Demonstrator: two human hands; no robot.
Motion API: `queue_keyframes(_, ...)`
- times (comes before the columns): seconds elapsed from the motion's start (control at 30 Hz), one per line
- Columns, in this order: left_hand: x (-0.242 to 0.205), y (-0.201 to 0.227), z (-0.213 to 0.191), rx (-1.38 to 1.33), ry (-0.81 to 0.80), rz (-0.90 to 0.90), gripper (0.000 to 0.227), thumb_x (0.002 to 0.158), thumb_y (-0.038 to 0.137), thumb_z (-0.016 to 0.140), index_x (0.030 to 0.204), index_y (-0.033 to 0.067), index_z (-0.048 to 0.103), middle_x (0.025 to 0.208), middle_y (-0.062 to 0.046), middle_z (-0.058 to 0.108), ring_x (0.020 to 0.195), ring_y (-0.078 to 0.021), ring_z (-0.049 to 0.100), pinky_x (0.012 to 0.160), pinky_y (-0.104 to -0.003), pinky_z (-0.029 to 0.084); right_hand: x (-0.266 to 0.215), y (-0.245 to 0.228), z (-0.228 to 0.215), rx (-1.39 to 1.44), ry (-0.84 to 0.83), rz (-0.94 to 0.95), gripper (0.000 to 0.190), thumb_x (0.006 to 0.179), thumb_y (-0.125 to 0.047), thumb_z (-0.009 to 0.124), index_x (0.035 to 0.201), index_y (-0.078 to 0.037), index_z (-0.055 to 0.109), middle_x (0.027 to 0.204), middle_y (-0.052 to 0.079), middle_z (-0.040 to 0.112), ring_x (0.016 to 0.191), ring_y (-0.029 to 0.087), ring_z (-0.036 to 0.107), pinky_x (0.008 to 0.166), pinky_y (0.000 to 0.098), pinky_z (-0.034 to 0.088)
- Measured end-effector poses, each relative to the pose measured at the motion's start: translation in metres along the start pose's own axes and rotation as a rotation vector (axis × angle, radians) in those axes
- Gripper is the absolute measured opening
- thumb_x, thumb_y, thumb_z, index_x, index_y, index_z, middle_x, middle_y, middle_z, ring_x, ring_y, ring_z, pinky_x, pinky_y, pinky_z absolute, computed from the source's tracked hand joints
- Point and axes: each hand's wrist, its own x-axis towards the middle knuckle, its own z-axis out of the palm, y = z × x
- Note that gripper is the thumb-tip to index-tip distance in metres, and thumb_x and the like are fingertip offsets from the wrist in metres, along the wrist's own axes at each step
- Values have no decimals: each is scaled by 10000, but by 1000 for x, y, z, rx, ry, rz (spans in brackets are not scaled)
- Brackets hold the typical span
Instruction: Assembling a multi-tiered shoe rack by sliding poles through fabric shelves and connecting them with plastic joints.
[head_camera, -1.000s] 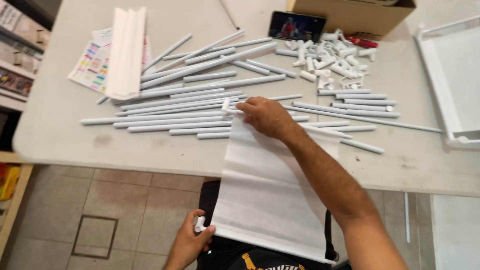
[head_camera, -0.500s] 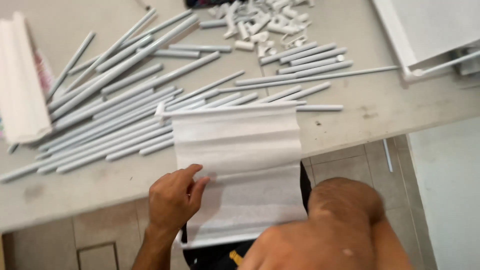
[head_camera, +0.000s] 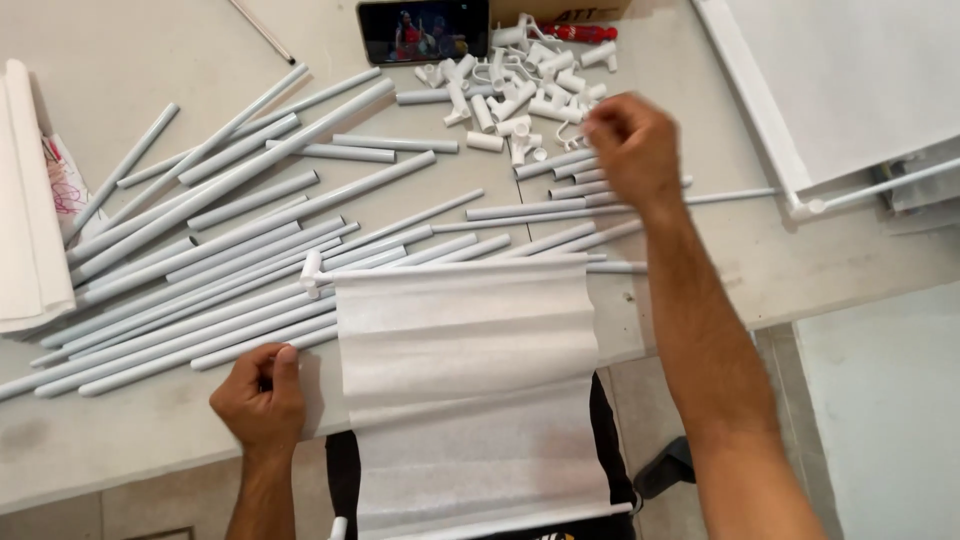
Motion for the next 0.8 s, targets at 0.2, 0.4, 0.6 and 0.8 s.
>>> queue_keyframes(0.2,2,-2,3,-6,10,-35,202,1029,183,700,957,-4,729,709,-32,618,634,-125,547,581,-256,433,54,64,4,-126,163,167,176,980,-189,700,1136,-110,724,898,-4,682,788,130,626,750,306,553)
queue_keyframes(0.4,4,1,3,-15,-7,-62,126,994,126,705,952,10,733,677,-11,608,606,-107,533,562,-248,427,82,76,24,-347,-11,216,260,978,-249,699,1198,-117,741,919,76,712,810,252,662,713,401,536)
queue_keyframes(0.6,6,0,3,-32,-9,-56,146,992,157,703,946,22,736,667,2,601,600,-101,528,567,-247,432,80,77,10,-309,197,-25,81,1019,-106,726,1054,-34,712,976,119,704,833,227,651,732,349,565)
queue_keyframes(0.8,6,3,3,-52,-9,-74,160,993,181,693,932,38,730,633,28,548,582,-85,479,560,-245,403,8,42,-30,84,461,-247,83,1053,-96,624,1050,-38,564,1049,141,623,855,220,586,720,333,515)
